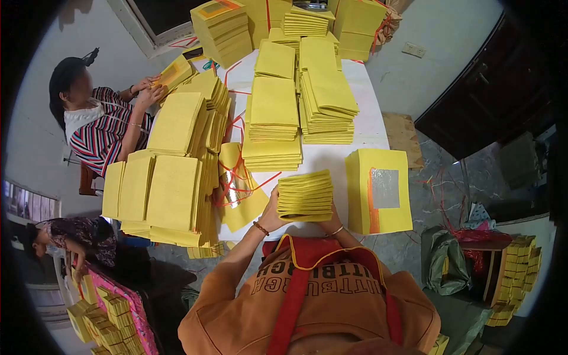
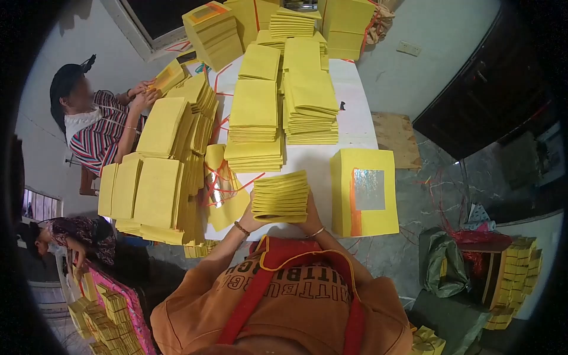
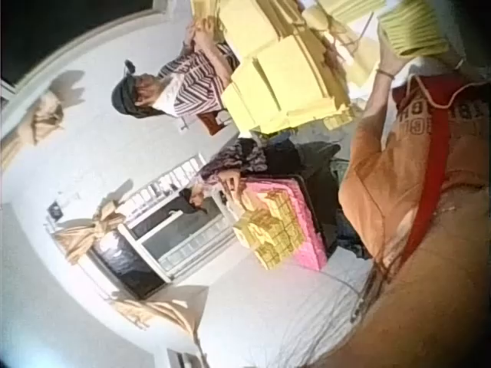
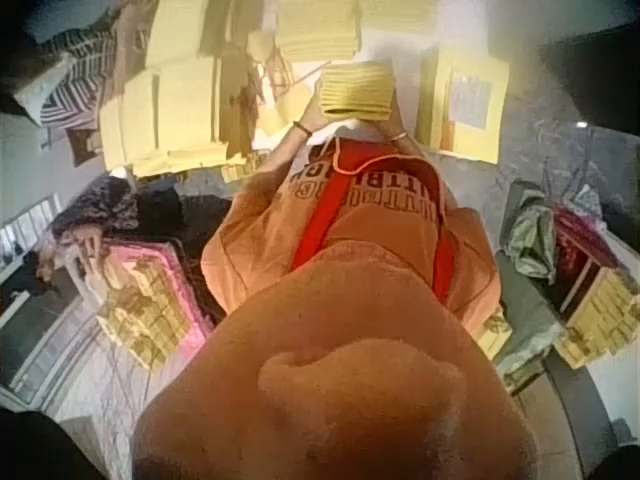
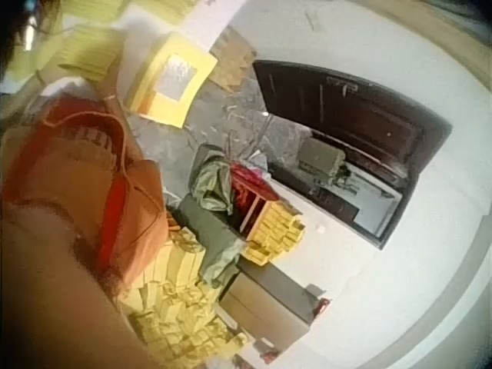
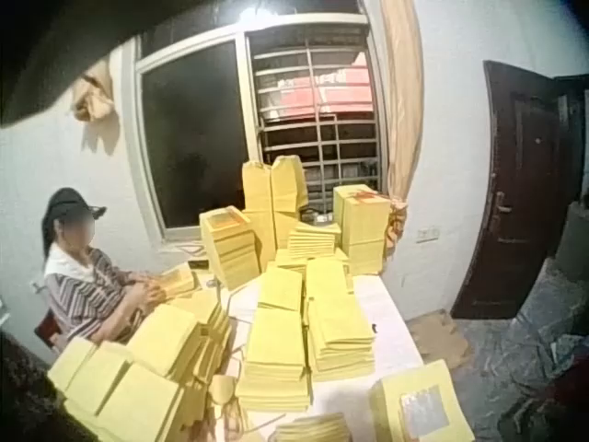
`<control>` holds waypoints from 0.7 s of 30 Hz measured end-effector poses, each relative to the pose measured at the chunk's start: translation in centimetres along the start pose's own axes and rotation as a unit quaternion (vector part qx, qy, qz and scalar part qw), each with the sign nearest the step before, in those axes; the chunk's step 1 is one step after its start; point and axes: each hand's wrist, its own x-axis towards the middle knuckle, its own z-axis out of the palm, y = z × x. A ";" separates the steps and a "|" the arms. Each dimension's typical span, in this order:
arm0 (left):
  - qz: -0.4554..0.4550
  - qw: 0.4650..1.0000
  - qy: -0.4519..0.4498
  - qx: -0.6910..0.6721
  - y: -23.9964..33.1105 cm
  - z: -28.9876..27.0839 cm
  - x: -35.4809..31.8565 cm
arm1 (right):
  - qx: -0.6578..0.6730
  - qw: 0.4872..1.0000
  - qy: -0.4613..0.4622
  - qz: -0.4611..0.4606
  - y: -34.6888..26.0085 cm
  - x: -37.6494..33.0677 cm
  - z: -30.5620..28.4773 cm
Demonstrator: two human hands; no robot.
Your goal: Folding and stacking yellow sheets of joss paper with silver foil centers.
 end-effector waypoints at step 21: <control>-0.153 0.871 0.090 -0.457 13.1 -5.2 6.1 | 0.258 0.953 0.155 0.032 -13.5 1.2 -5.5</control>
